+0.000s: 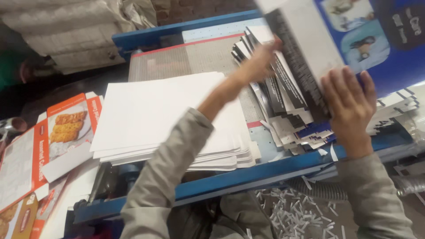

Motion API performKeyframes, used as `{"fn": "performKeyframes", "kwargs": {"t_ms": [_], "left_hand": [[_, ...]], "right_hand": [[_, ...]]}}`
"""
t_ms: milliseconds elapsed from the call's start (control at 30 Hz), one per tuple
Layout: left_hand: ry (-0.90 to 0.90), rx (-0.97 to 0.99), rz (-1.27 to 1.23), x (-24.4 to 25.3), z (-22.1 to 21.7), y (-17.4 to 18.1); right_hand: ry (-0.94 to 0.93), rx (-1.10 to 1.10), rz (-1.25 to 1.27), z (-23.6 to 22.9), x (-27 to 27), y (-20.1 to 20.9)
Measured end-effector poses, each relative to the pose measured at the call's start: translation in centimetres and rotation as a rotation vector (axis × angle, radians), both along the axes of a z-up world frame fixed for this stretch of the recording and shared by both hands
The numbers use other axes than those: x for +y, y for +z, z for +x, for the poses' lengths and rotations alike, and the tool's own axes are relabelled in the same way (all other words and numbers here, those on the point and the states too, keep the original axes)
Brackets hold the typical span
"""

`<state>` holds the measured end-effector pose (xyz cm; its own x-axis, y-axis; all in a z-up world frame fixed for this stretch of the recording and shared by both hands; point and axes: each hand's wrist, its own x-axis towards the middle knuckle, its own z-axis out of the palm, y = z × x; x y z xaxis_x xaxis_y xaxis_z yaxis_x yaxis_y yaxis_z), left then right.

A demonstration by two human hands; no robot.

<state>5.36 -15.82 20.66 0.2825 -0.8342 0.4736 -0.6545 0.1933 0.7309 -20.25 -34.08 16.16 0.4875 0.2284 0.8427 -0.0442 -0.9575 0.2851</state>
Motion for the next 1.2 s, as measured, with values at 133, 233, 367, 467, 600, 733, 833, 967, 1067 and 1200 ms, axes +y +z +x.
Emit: {"fn": "performKeyframes", "kwargs": {"t_ms": [133, 233, 367, 467, 600, 733, 833, 967, 1067, 1200], "left_hand": [[0.062, 0.393, 0.368, 3.3, -6.5, -6.2], [0.158, 0.468, 0.482, 8.8, -6.1, -11.9], [0.394, 0.750, 0.291, 17.7, -3.2, -18.9], [0.543, 0.895, 0.000, 23.5, -1.9, -22.2], [0.994, 0.798, 0.038, 25.5, -0.7, -24.8], [1.011, 0.256, 0.100, 24.8, -1.3, -25.4], [0.904, -0.105, 0.196, 24.7, -3.4, -24.3], [0.726, -0.301, 0.325, 23.8, -4.4, -23.3], [0.662, -0.408, 0.437, 23.3, -4.9, -24.2], [0.655, -0.388, 0.427, 24.0, -5.3, -24.9]], "right_hand": [[-0.221, 0.122, -0.024, 2.5, -4.9, -3.4], [-0.240, 0.230, -0.010, 3.6, -7.1, -6.7], [-0.211, 0.330, 0.062, 3.9, -7.7, -9.7], [-0.188, 0.350, 0.090, 2.7, -6.7, -11.0], [-0.125, 0.382, 0.146, 1.3, -5.4, -10.8], [-0.293, 0.600, 0.118, 1.8, -4.0, -9.0], [-0.430, 0.751, 0.056, 2.3, -1.9, -6.5], [0.023, 0.697, 0.208, 3.5, 4.9, -7.3], [0.145, 0.933, 0.151, 6.1, 12.0, -11.0], [0.289, 0.966, 0.157, 9.0, 14.8, -13.2]]}}
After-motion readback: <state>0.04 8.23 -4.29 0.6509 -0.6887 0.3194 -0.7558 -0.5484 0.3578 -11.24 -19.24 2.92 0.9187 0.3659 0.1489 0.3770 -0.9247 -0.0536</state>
